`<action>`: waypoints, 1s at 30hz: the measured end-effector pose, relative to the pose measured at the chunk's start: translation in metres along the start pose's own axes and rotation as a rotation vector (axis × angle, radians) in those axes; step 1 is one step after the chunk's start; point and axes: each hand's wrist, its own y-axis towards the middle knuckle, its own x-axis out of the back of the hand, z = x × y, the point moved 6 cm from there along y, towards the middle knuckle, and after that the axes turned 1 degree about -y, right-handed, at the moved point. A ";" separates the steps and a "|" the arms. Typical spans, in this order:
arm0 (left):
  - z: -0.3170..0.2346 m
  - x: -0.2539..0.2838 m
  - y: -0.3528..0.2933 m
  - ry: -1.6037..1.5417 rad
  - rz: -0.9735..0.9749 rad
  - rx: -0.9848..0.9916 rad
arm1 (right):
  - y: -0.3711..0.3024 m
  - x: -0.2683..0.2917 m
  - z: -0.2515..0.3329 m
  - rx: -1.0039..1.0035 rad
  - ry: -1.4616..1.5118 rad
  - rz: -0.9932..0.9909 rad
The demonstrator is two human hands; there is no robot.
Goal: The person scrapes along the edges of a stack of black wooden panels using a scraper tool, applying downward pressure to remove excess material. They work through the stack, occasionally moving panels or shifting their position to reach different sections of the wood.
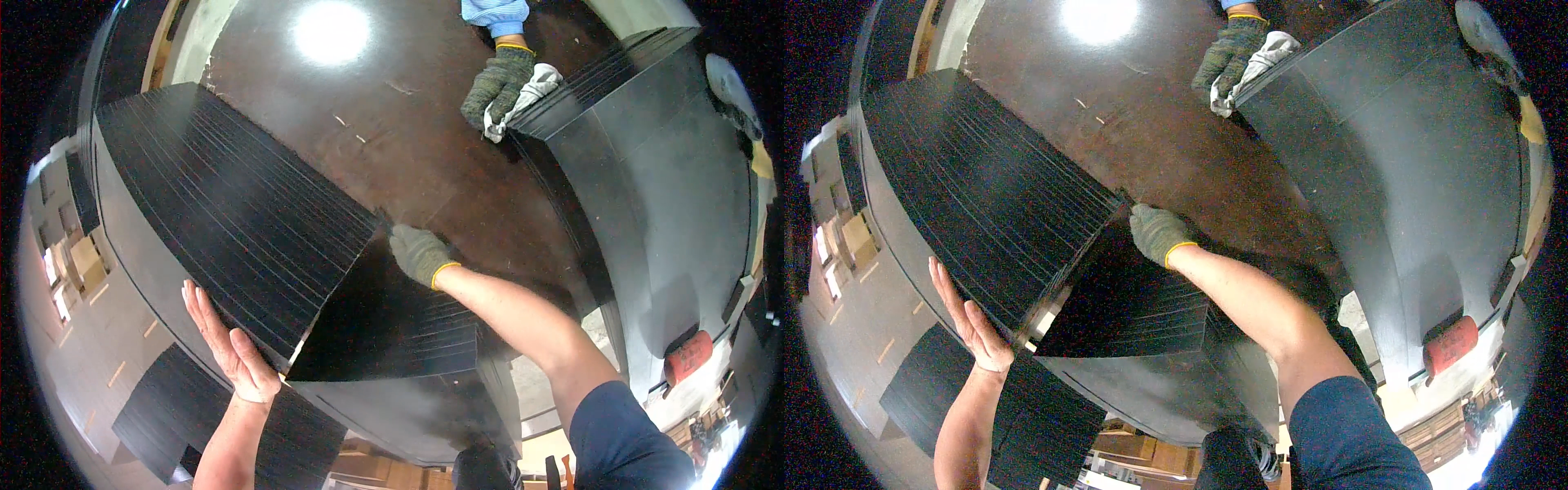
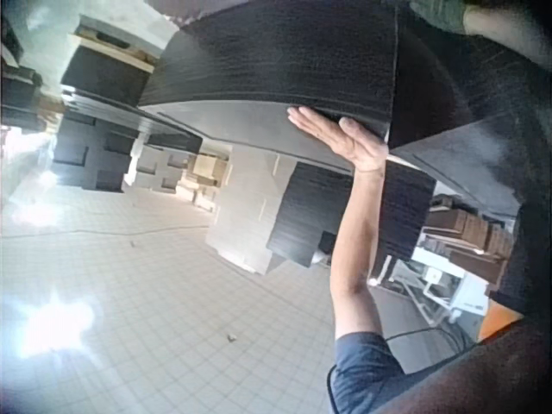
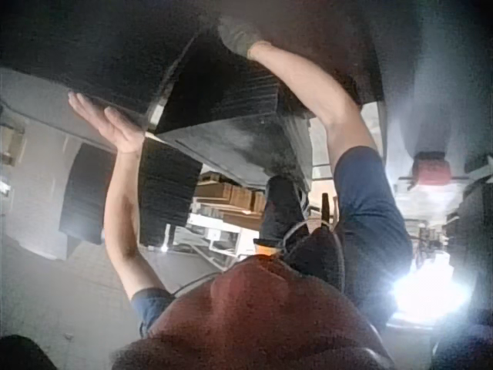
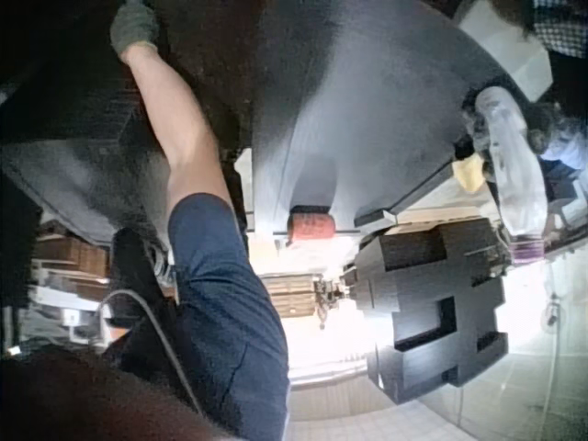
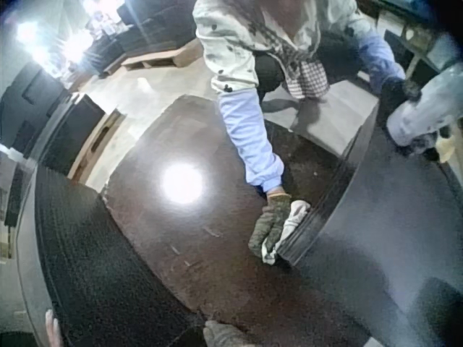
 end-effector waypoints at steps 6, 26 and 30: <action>0.000 0.000 0.001 0.013 0.014 -0.013 | 0.004 0.010 0.012 -0.108 -0.064 0.020; 0.005 -0.001 -0.001 0.041 -0.023 0.016 | 0.016 0.001 0.010 0.072 -0.077 -0.092; 0.005 -0.001 -0.002 0.047 -0.027 0.024 | 0.025 -0.003 0.008 0.163 0.006 -0.086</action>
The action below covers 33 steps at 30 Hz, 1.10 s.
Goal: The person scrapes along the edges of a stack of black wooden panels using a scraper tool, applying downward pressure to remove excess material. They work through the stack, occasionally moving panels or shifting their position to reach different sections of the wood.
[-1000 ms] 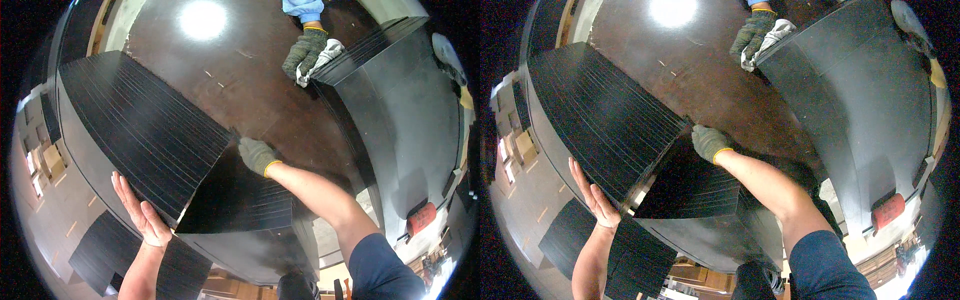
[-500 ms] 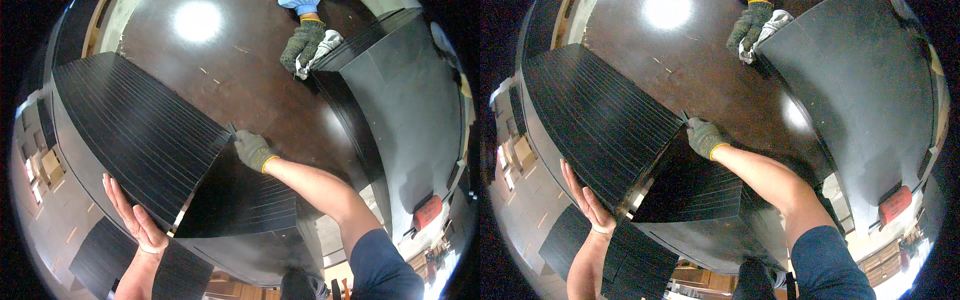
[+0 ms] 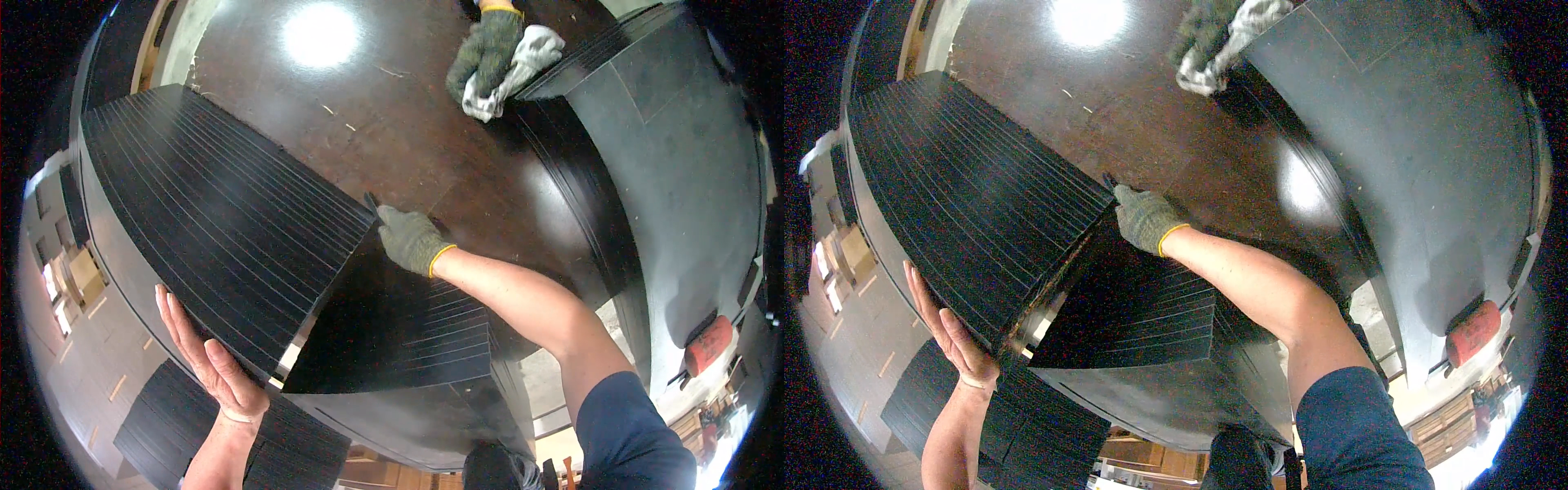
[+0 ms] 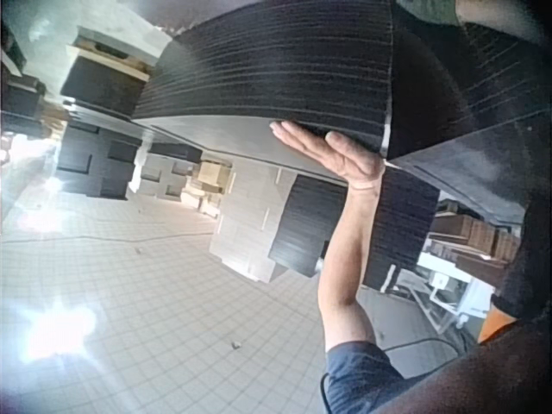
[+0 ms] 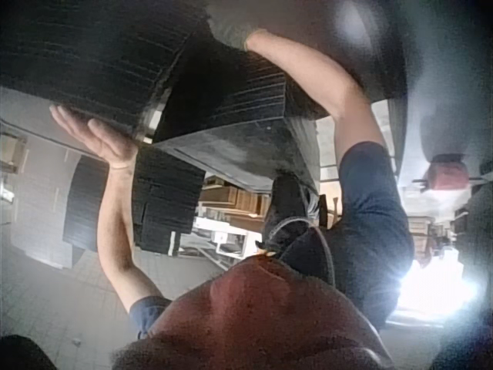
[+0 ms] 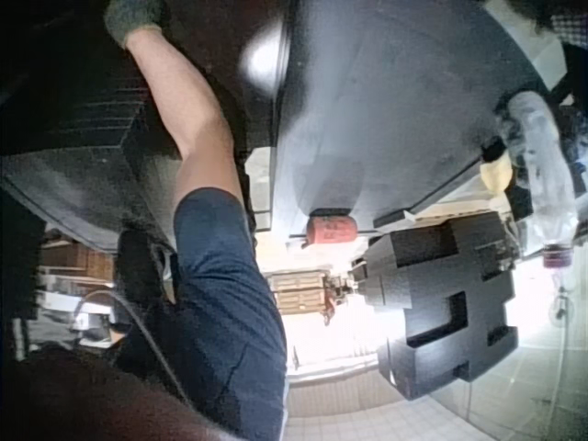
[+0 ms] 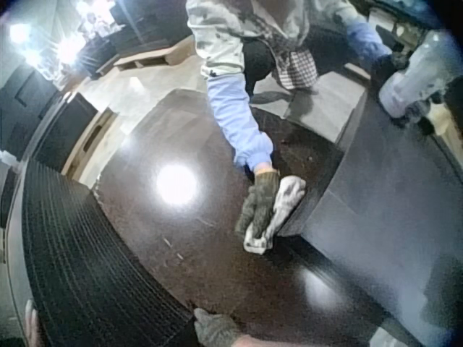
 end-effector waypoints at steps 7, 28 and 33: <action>-0.001 0.001 0.001 0.005 0.005 -0.021 | -0.046 0.054 0.105 0.446 0.089 -0.123; 0.000 0.001 0.001 0.000 -0.005 -0.004 | -0.039 0.081 0.078 -0.070 0.345 -0.097; 0.000 0.000 0.000 0.001 -0.009 -0.012 | -0.005 0.020 -0.004 -0.063 0.022 -0.021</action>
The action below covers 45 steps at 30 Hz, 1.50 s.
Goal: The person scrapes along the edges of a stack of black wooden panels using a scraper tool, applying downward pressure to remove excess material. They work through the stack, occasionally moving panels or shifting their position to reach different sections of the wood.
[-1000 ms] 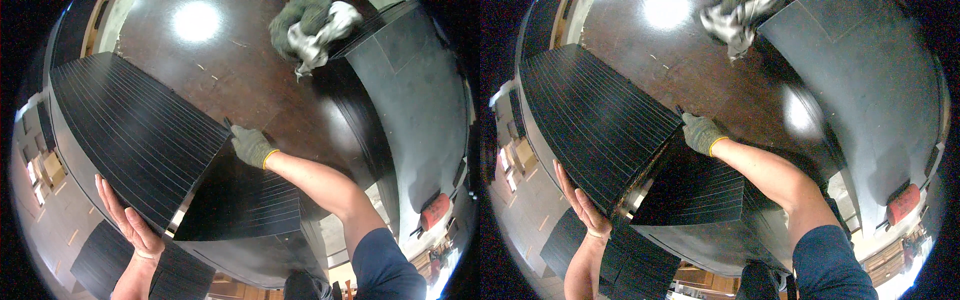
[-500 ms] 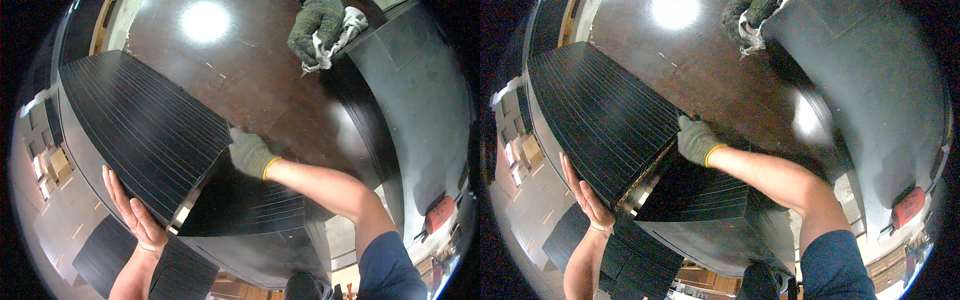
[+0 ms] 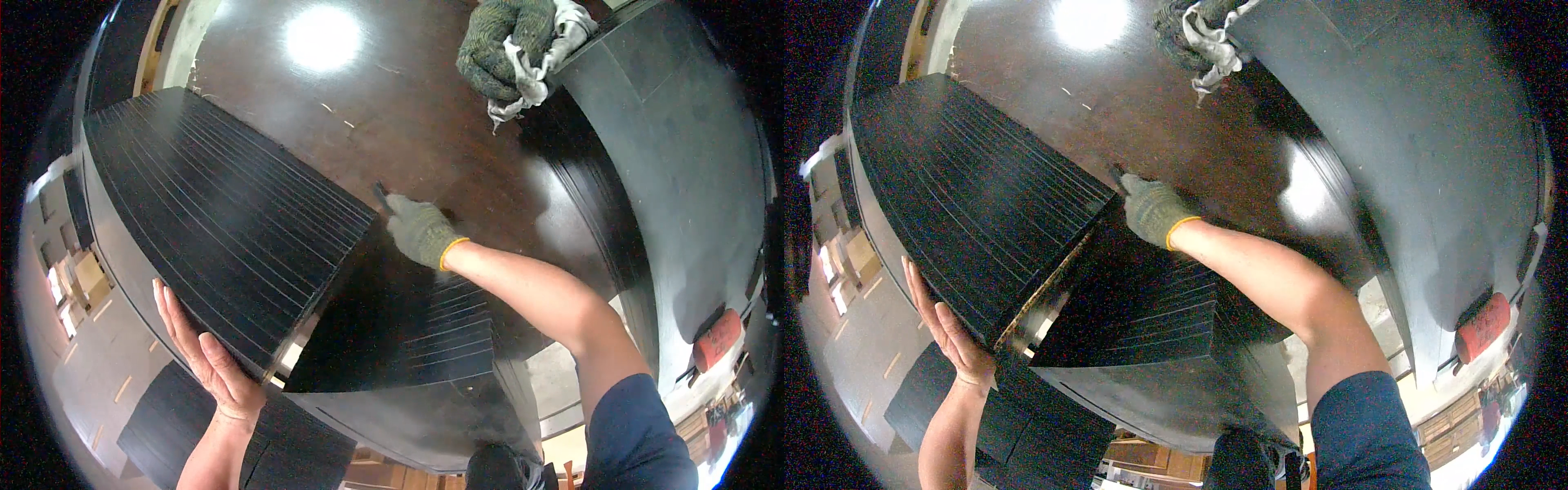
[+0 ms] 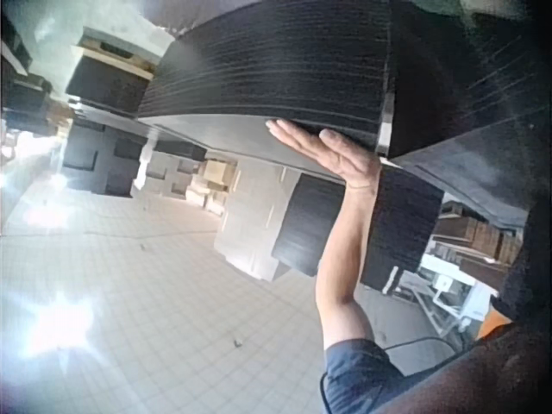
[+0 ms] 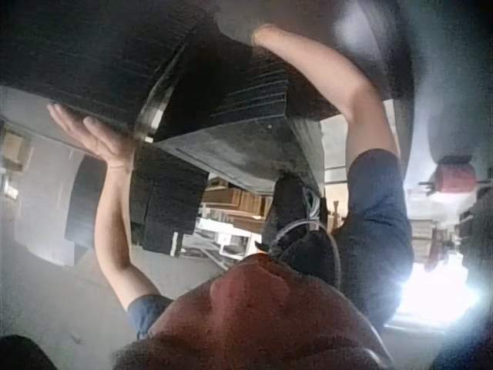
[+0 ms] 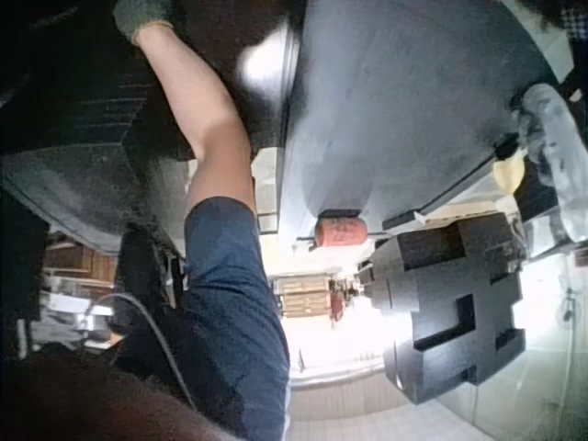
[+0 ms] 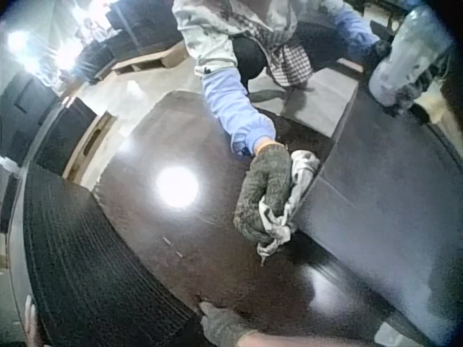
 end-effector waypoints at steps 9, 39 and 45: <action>0.001 0.001 0.000 0.035 0.018 0.017 | 0.004 -0.003 0.027 0.031 -0.062 -0.046; -0.001 0.001 0.000 0.044 0.039 0.001 | -0.008 0.007 0.032 0.116 -0.052 0.027; 0.000 0.000 0.000 0.024 0.022 0.009 | -0.024 0.016 0.029 0.079 0.273 -0.061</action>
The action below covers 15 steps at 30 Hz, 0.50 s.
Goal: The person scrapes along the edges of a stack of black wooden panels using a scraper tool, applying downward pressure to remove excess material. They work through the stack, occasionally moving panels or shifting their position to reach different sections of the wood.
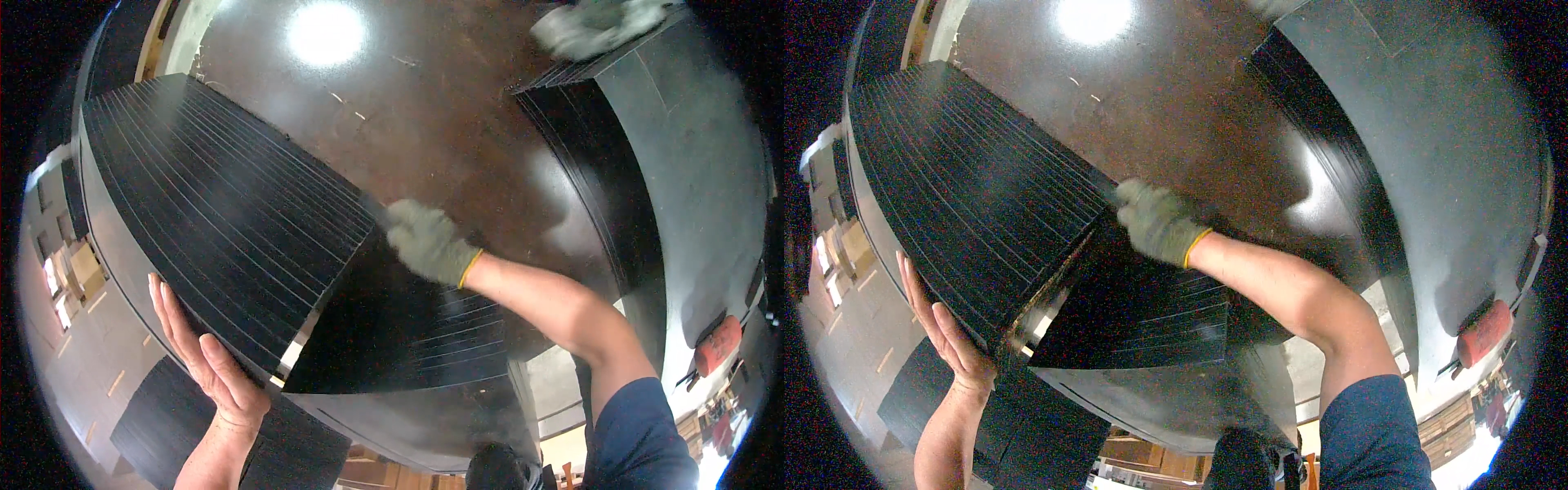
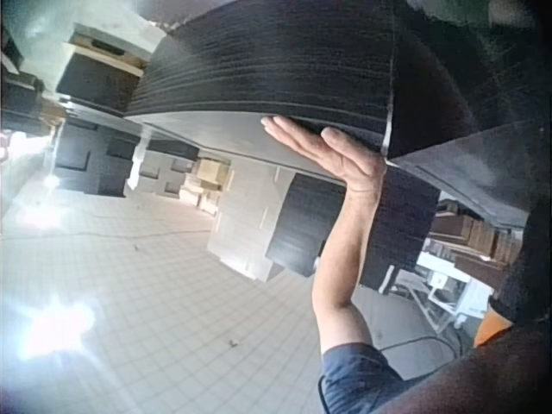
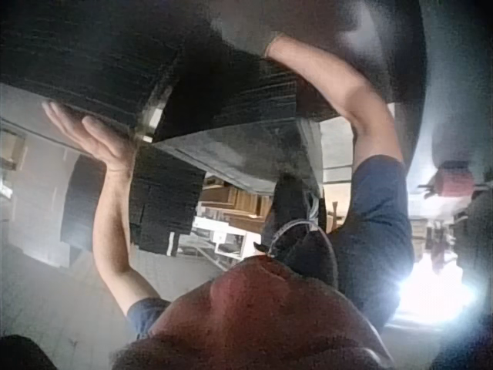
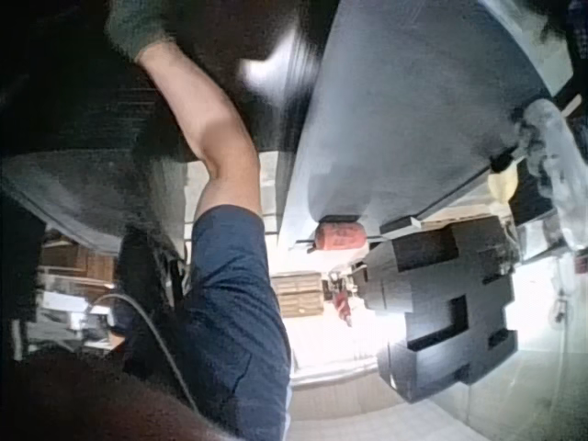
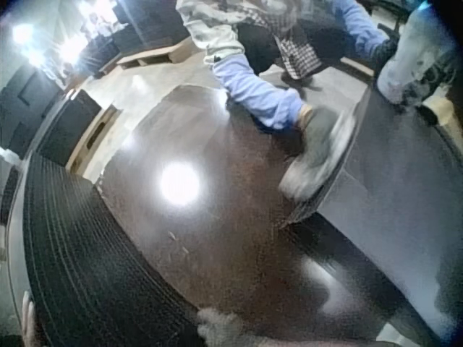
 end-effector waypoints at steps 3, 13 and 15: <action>0.000 0.001 0.000 0.015 -0.008 -0.009 | 0.012 0.001 -0.025 -0.216 0.142 -0.010; 0.003 0.001 0.000 0.015 -0.020 0.012 | 0.015 -0.005 -0.025 -0.282 -0.275 0.034; 0.002 0.001 0.000 0.007 -0.020 0.013 | 0.020 -0.013 -0.027 -0.259 -0.399 0.127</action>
